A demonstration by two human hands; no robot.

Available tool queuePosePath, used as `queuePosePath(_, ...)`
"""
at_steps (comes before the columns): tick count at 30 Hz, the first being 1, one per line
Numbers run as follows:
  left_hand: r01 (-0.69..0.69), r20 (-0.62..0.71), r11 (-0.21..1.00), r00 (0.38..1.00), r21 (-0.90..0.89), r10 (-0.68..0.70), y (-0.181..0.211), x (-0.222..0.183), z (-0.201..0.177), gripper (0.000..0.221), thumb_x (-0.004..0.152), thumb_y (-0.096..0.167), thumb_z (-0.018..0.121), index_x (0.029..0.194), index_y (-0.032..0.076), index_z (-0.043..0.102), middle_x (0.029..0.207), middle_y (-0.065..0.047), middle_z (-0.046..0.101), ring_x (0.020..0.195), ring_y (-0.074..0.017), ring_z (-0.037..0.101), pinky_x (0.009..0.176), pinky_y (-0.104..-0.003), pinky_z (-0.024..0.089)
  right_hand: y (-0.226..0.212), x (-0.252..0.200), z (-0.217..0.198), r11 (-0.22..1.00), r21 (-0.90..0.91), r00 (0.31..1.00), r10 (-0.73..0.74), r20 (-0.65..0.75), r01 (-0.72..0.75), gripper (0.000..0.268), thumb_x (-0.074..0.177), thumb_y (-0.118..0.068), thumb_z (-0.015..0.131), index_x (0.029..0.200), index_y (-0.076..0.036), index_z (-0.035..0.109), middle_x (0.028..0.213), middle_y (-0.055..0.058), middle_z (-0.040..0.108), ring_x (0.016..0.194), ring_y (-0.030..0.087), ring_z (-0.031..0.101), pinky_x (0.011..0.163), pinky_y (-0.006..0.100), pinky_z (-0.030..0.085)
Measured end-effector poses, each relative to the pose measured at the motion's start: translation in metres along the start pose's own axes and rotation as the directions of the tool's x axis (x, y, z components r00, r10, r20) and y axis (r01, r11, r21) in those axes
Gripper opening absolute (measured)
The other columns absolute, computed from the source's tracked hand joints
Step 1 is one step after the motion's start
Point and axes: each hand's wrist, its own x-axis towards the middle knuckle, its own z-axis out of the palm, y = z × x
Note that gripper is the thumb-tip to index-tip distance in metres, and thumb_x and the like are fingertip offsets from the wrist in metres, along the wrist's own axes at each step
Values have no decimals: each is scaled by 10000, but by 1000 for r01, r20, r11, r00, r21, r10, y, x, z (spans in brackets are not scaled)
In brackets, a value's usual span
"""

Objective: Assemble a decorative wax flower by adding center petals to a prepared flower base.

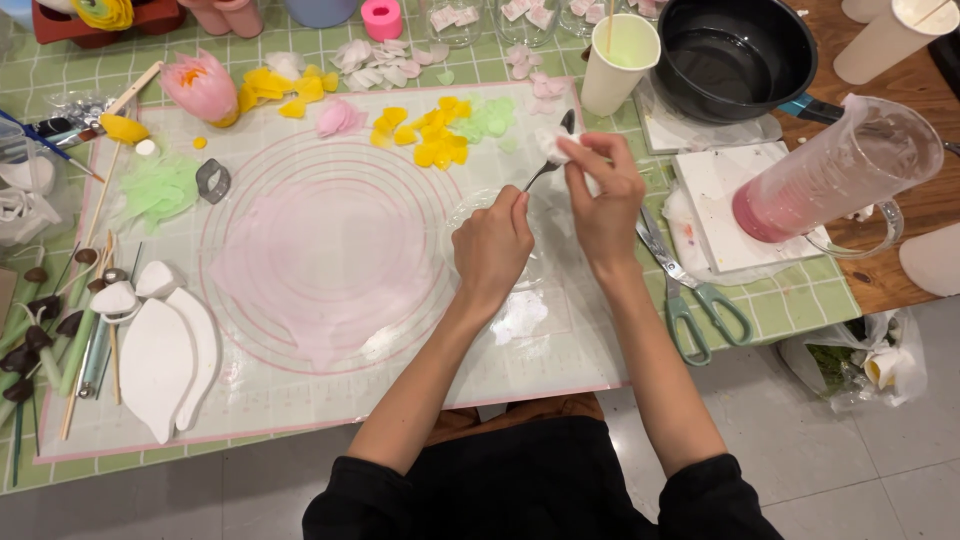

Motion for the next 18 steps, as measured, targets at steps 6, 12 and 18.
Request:
queuePosePath(6, -26, 18, 998, 1000, 61, 25, 2, -4, -4, 272, 1044, 280, 527, 894, 85, 642, 591, -183, 651, 557, -407, 660, 517, -533, 471, 2, -3, 2, 1000, -17, 999, -19, 51, 20, 257, 942, 106, 669, 1119, -58, 757, 1072, 98, 656, 918, 223, 680, 731, 329, 541)
queuePosePath(12, 7, -101, 999, 995, -33, -10, 2, 6, -3, 249, 1018, 275, 540, 891, 118, 685, 656, -168, 683, 640, -414, 672, 563, -530, 475, 20, -7, -13, 998, 5, 970, 61, 234, -64, 266, 941, 141, 594, 1051, -55, 736, 1044, 87, 671, 794, 204, 648, 705, 333, 519)
queuePosePath(18, 275, 124, 914, 961, -300, -248, 5, 13, -25, 275, 996, 346, 570, 920, 146, 743, 613, -72, 614, 583, -267, 598, 574, -405, 425, 90, -24, -62, -51, 850, 702, 539, 465, -524, 304, 1049, -58, 498, 1329, -77, 616, 1264, 127, 653, 1053, 244, 646, 878, 340, 554)
